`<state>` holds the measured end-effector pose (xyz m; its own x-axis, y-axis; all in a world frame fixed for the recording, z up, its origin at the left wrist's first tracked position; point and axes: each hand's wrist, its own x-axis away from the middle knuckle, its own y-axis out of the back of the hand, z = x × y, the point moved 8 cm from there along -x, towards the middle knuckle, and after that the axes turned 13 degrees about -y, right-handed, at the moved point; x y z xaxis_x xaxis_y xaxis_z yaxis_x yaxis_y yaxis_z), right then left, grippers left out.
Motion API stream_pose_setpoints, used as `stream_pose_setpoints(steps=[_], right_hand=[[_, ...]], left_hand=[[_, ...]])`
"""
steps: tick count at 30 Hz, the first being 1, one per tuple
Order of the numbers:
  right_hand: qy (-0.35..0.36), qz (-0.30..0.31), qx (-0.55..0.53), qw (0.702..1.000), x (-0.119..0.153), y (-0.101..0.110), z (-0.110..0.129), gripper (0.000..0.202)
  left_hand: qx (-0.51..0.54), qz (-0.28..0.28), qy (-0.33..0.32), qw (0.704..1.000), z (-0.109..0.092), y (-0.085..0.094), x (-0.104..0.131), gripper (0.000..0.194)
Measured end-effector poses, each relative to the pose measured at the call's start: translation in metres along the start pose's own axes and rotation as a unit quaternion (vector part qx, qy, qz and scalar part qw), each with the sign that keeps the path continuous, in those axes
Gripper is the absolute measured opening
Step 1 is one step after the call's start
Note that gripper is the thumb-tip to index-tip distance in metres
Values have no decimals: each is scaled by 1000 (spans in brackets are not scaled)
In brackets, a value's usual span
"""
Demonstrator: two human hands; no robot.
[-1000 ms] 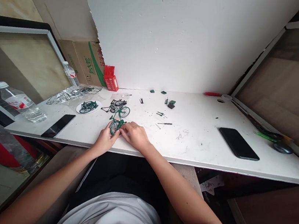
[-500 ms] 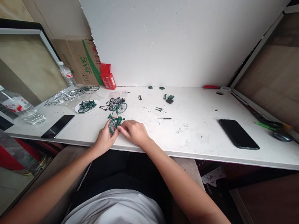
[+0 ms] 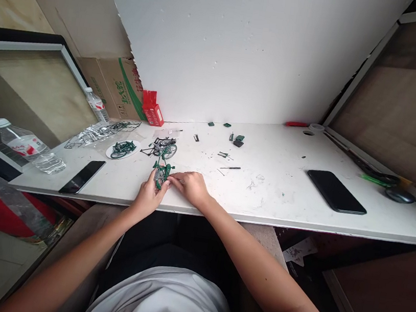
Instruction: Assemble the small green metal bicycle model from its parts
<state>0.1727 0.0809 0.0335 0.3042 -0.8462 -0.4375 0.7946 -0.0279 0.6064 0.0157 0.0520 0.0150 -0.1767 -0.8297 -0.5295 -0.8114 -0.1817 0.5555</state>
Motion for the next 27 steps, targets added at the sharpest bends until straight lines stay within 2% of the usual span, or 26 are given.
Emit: stream_pose_setpoints(steps=[9, 13, 19, 22, 27], right_hand=[[17, -1, 45, 999, 3, -6, 3, 25], [9, -1, -32, 999, 1, -1, 1, 21], [-34, -18, -158, 987, -2, 12, -1, 21], [1, -28, -157, 987, 0, 15, 6, 19], [28, -49, -158, 986, 0, 19, 10, 17]], left_hand=[[16, 1, 3, 1000, -2, -5, 4, 74], [22, 6, 8, 1000, -1, -2, 1, 71], [59, 12, 23, 998, 1, -4, 2, 48], [94, 16, 39, 995, 0, -8, 5, 54], [213, 36, 18, 976, -12, -16, 7, 53]])
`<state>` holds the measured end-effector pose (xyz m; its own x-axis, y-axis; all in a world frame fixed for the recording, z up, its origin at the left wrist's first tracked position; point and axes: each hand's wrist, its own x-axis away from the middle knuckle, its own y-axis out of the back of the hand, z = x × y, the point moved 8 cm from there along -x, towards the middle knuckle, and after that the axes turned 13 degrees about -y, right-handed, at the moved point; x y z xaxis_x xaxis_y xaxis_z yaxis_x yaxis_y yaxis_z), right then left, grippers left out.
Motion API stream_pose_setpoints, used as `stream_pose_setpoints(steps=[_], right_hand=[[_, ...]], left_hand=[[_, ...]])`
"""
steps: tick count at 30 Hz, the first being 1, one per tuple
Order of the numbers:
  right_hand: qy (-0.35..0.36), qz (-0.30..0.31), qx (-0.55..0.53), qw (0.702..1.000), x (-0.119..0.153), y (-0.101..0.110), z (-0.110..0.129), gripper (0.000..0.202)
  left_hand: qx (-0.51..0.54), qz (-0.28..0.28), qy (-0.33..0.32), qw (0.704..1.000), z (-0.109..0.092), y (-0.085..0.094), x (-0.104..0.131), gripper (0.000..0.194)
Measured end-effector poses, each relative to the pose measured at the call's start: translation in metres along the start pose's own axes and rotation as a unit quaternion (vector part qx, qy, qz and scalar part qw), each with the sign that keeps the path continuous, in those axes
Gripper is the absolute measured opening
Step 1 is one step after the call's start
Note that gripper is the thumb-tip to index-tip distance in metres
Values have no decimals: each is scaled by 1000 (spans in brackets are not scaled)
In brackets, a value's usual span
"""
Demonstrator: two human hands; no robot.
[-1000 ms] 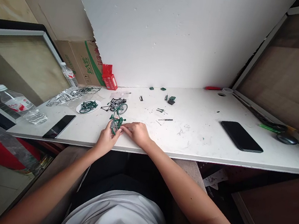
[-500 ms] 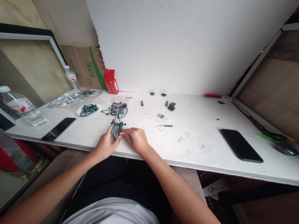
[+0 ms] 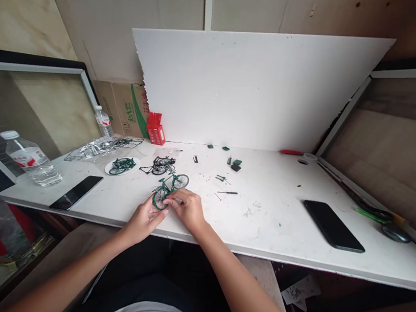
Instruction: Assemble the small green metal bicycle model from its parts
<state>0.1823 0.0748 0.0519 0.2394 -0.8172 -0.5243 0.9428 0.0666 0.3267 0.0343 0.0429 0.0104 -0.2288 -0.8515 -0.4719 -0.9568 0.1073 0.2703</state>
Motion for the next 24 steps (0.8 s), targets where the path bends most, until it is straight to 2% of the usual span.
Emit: stream_pose_setpoints(steps=[7, 12, 14, 17, 21, 24], right_hand=[[-11, -11, -9, 1000, -1, 3, 2, 9], [-76, -12, -34, 996, -2, 4, -9, 14], [-90, -8, -51, 995, -3, 3, -13, 15], [-95, 3, -61, 994, -3, 2, -16, 14], [-105, 11, -89, 990, -3, 2, -15, 14], [-114, 14, -121, 986, -3, 2, -13, 13]], left_hand=[[118, -21, 73, 990, 12, 3, 5, 82], [259, -50, 67, 962, 15, 8, -3, 64], [284, -77, 79, 953, 18, 11, -6, 59], [247, -109, 85, 959, 18, 13, -9, 62], [175, -122, 58, 975, 10, 13, -10, 64], [154, -146, 55, 976, 10, 15, -8, 67]])
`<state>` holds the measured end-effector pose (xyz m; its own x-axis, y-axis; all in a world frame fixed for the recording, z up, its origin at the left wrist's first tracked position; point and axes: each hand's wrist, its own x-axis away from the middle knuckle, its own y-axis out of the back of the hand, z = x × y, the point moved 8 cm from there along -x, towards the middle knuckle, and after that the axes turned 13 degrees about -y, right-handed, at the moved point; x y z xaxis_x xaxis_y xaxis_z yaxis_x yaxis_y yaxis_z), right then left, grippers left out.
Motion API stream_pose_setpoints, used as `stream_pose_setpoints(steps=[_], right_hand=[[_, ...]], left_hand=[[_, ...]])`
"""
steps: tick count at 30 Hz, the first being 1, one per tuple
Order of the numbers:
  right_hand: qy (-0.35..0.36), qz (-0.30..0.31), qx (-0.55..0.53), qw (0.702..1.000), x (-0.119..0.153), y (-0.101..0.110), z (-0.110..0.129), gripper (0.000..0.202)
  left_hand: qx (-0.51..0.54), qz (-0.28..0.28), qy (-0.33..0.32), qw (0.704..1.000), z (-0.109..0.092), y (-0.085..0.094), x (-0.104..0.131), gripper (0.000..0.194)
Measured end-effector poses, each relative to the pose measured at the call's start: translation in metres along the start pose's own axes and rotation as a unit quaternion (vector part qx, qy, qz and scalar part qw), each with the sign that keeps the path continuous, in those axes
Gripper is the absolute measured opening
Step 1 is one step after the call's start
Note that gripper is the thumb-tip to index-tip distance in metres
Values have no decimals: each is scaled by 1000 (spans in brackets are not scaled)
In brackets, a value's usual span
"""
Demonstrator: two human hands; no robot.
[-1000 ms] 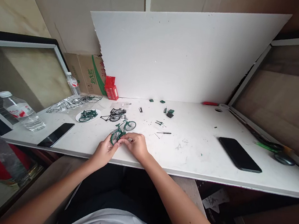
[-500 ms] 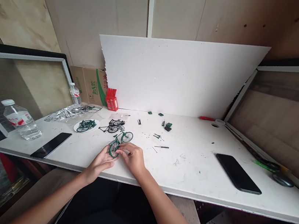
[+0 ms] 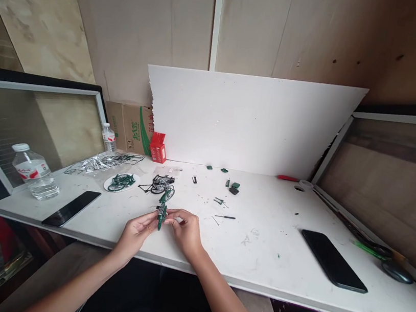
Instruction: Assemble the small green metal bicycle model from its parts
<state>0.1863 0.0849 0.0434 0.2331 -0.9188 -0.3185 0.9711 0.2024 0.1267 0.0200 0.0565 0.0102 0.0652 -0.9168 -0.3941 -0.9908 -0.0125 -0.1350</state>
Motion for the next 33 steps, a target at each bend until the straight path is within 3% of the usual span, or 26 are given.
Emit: stream_pose_setpoints(steps=[10, 25, 30, 33], right_hand=[[-94, 18, -50, 994, -1, -6, -14, 20], [-34, -5, 6, 999, 4, -5, 0, 18], [-57, 15, -11, 998, 3, -7, -3, 18], [-79, -5, -22, 997, 1, -4, -7, 22]], left_hand=[[-5, -55, -11, 998, -4, 6, 3, 57], [16, -52, 4, 998, -5, 9, 1, 52], [33, -34, 21, 999, -3, 11, 0, 50], [32, -32, 30, 999, 0, 13, -1, 52]])
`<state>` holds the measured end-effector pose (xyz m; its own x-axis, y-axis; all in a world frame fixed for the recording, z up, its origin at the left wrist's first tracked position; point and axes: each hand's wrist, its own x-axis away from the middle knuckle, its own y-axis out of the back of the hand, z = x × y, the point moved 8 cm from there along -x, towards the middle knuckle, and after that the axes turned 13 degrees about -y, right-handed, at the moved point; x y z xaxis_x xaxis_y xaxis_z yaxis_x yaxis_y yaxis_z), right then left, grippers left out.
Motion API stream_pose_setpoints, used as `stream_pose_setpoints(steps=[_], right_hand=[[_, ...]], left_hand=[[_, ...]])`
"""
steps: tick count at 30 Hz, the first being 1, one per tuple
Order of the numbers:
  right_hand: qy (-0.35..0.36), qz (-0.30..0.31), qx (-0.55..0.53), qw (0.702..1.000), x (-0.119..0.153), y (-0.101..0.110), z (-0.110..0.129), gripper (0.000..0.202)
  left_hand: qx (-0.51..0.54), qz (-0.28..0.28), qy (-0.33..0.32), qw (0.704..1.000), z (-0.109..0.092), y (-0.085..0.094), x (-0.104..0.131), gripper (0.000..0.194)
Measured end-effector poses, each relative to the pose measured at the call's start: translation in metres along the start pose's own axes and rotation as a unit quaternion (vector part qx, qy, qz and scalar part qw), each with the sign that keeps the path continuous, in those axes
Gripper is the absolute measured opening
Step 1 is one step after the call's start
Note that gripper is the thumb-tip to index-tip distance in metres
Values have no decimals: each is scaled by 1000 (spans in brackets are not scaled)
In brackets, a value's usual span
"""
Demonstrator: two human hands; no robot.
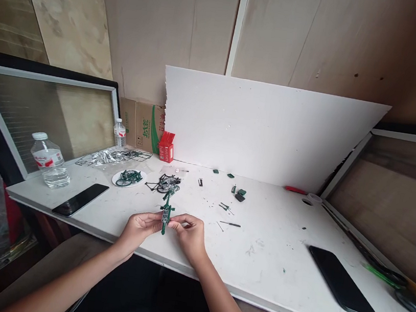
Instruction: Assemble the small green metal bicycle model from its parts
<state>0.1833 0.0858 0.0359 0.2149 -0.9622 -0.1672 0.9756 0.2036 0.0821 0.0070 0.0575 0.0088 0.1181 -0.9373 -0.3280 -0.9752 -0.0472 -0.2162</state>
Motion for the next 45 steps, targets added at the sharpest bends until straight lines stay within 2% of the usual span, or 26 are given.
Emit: stream_pose_setpoints(steps=[3, 8, 14, 23, 27, 33, 36, 42, 44, 45], right_hand=[[-19, -14, -6, 1000, -2, 3, -3, 26], [-27, 37, 8, 999, 0, -6, -3, 38], [-44, 54, 0, 998, 0, -8, -6, 39], [-53, 98, -9, 994, 0, -17, -4, 36], [-30, 107, 10, 994, 2, -19, 1, 36], [-31, 119, 15, 992, 1, -20, -1, 41], [-47, 126, 11, 991, -1, -21, -6, 44], [-69, 158, -12, 985, -3, -25, -13, 46], [-65, 156, -5, 986, -3, -25, -13, 47], [-64, 155, 0, 986, -3, -25, -12, 47]], left_hand=[[-5, -17, 1, 1000, 2, 3, -1, 51], [-9, -37, -10, 999, 1, 3, -2, 51], [-68, -64, -53, 994, -5, 10, -2, 45], [-137, -31, -82, 987, -5, 14, -5, 47], [-114, -37, -71, 990, -4, 15, -6, 50], [-28, -107, -45, 993, 5, 23, -7, 51], [10, -122, -30, 992, 7, 25, -7, 59], [33, -92, 14, 995, 8, 23, -11, 89], [33, -72, 20, 997, 9, 22, -13, 90], [30, -57, 21, 998, 9, 20, -14, 84]])
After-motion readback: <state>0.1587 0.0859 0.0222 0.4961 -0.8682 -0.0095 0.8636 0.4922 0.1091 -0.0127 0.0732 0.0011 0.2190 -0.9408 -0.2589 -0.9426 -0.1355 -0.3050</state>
